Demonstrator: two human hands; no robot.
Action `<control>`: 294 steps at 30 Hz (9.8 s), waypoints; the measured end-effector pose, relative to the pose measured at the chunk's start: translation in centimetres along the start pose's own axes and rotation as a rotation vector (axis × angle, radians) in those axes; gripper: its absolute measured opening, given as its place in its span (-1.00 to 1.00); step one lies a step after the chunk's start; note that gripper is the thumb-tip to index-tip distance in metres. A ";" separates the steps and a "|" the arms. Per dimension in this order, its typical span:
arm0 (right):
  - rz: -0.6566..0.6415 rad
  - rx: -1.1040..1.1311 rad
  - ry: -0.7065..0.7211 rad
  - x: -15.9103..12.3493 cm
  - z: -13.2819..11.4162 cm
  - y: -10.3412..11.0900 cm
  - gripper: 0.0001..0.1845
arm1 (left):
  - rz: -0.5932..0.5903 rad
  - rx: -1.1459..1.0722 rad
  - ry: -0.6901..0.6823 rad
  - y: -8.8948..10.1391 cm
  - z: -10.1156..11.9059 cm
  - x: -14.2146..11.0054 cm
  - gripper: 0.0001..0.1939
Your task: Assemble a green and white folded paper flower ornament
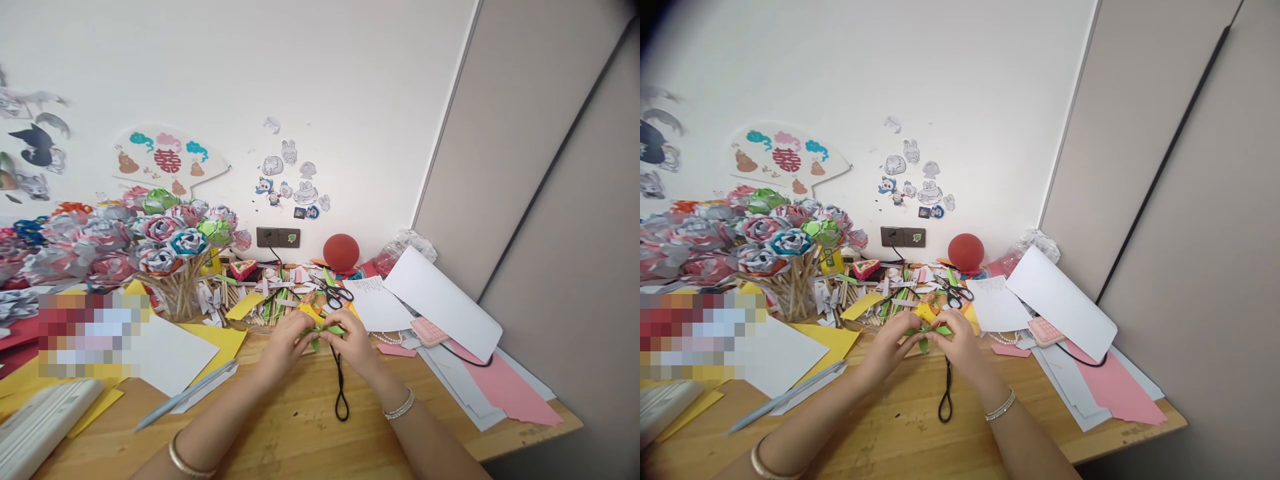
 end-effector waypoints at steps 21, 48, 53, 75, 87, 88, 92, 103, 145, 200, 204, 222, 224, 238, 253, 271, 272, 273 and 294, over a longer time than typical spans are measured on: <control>-0.150 0.292 -0.312 -0.5 3.4 -1.5 -0.85 | -0.197 -0.122 0.225 -0.7 -1.1 0.0 -0.88; -0.127 0.169 -0.460 -0.9 4.3 -2.3 -0.84 | -0.269 -0.218 0.444 -1.7 -3.3 -0.4 -0.80; -0.113 0.112 -0.411 -1.0 4.1 -2.3 -0.91 | -0.264 -0.192 0.446 -1.7 -3.3 -0.4 -0.80; -0.230 0.227 -0.511 -1.6 5.4 -3.4 -0.82 | -0.283 -0.216 0.548 -2.7 -5.3 -1.2 -0.91; -0.250 0.264 -0.545 -1.7 5.2 -3.5 -0.79 | -0.392 -0.408 0.650 -3.0 -5.8 -1.6 -0.74; -0.252 0.258 -0.545 -1.7 5.2 -3.5 -0.79 | -0.389 -0.408 0.657 -3.0 -5.8 -1.6 -0.74; -0.253 0.235 -0.542 -1.8 5.2 -3.5 -0.83 | -0.389 -0.412 0.674 -3.0 -5.8 -1.7 -0.73; -0.246 0.185 -0.555 -1.8 5.0 -3.5 -0.85 | -0.369 -0.388 0.720 -3.2 -6.2 -1.9 -0.75; -0.245 -0.174 -0.258 -1.4 2.6 -3.2 -0.79 | -0.294 -0.007 0.504 -2.7 -3.7 -1.5 -0.90; -0.305 -0.324 0.133 -1.7 0.0 -3.9 -0.78 | -0.405 -0.467 0.860 -1.6 -5.2 -1.6 -0.71; -0.307 -0.345 0.128 -1.8 0.0 -3.9 -0.83 | -0.379 -0.332 0.784 -1.6 -5.2 -1.3 -0.76; -0.275 -0.377 0.227 -2.0 0.0 -3.9 -0.82 | -0.271 -0.018 0.600 -1.2 -4.7 -0.7 -0.82; -0.292 -0.374 0.225 -1.9 -0.1 -3.9 -0.82 | -0.270 -0.022 0.604 -1.2 -4.6 -0.7 -0.85; -0.303 -0.330 0.097 -1.7 0.1 -4.0 -0.86 | -0.278 -0.110 0.684 -1.4 -4.2 -0.6 -0.85; -0.344 -0.308 0.170 -1.8 0.0 -3.9 -0.83 | -0.291 -0.143 0.699 -1.5 -4.1 -0.7 -0.87; -0.364 -0.362 0.347 -2.3 -0.1 -4.2 -0.77 | -0.266 -0.109 0.696 -1.7 -5.3 -1.0 -0.86; -0.368 -0.376 0.370 -2.3 -0.1 -4.2 -0.78 | -0.264 -0.105 0.698 -1.7 -5.3 -1.0 -0.87; -0.370 -0.392 0.392 -2.4 -0.1 -4.3 -0.78 | -0.263 -0.101 0.701 -1.7 -5.3 -1.0 -0.88; -0.426 -0.546 0.631 -3.1 -0.8 -4.7 -0.78 | -0.308 -0.180 0.763 -2.3 -5.8 -1.6 -0.89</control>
Point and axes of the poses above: each hand's wrist, its own x-axis towards the middle knuckle, its own y-axis out of the back of the hand, z = x × y, the point moved 5 cm from there along x, towards the middle knuckle, and after that the axes turned 6 degrees about z, right-handed, at the moved point
